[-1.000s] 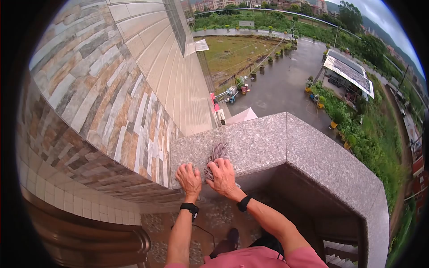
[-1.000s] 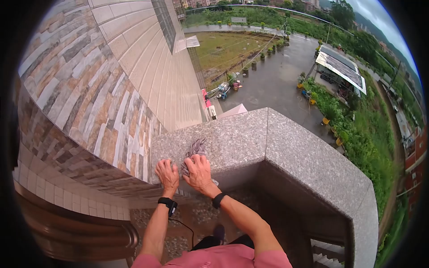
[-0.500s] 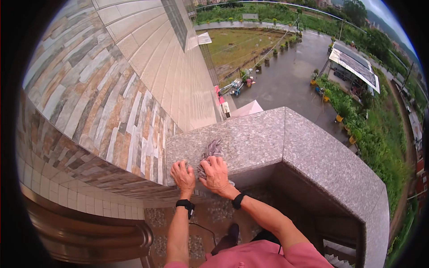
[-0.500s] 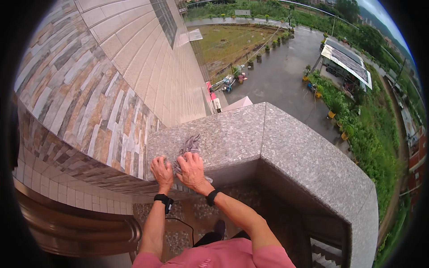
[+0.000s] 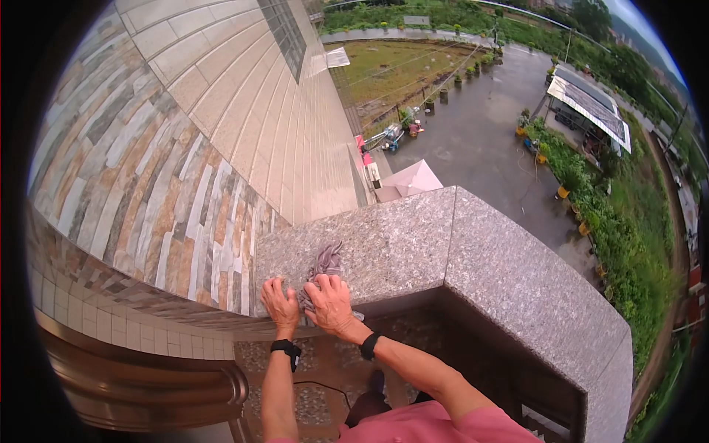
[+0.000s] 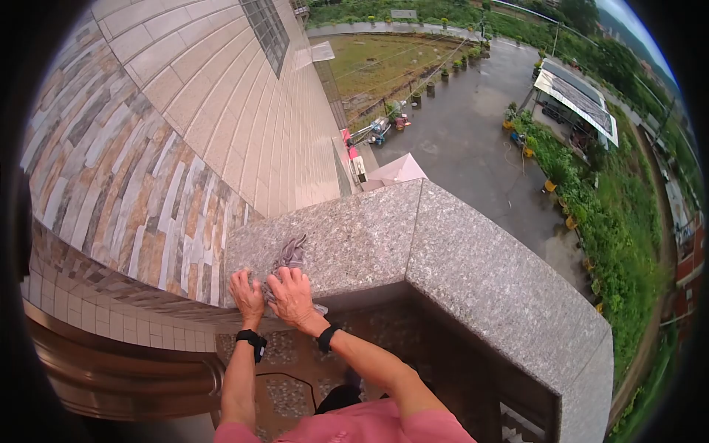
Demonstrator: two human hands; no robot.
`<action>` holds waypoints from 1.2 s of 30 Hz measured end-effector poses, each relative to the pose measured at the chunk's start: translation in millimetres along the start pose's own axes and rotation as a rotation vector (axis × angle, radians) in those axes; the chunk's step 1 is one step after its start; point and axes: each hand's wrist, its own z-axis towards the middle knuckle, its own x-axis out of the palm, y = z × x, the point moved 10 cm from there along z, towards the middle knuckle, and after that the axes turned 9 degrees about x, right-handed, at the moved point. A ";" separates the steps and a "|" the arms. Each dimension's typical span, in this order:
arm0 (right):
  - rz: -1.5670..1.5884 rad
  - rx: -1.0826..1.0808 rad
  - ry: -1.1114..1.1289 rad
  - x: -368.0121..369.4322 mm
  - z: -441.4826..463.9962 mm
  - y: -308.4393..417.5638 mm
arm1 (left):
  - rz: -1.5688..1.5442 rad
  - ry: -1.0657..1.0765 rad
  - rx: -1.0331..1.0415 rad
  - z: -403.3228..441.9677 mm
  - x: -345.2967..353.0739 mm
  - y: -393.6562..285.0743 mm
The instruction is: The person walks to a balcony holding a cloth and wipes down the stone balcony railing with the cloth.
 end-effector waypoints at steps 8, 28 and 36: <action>0.033 -0.023 0.003 -3.5 -0.6 1.3 | 0.012 0.044 -0.021 0.4 2.7 2.4; -0.011 0.014 0.023 -0.2 -2.8 5.1 | 0.003 -0.009 0.018 -0.4 -1.9 1.0; -0.045 0.016 0.007 2.1 -4.0 9.0 | -0.025 -0.057 0.020 -1.5 -6.4 1.4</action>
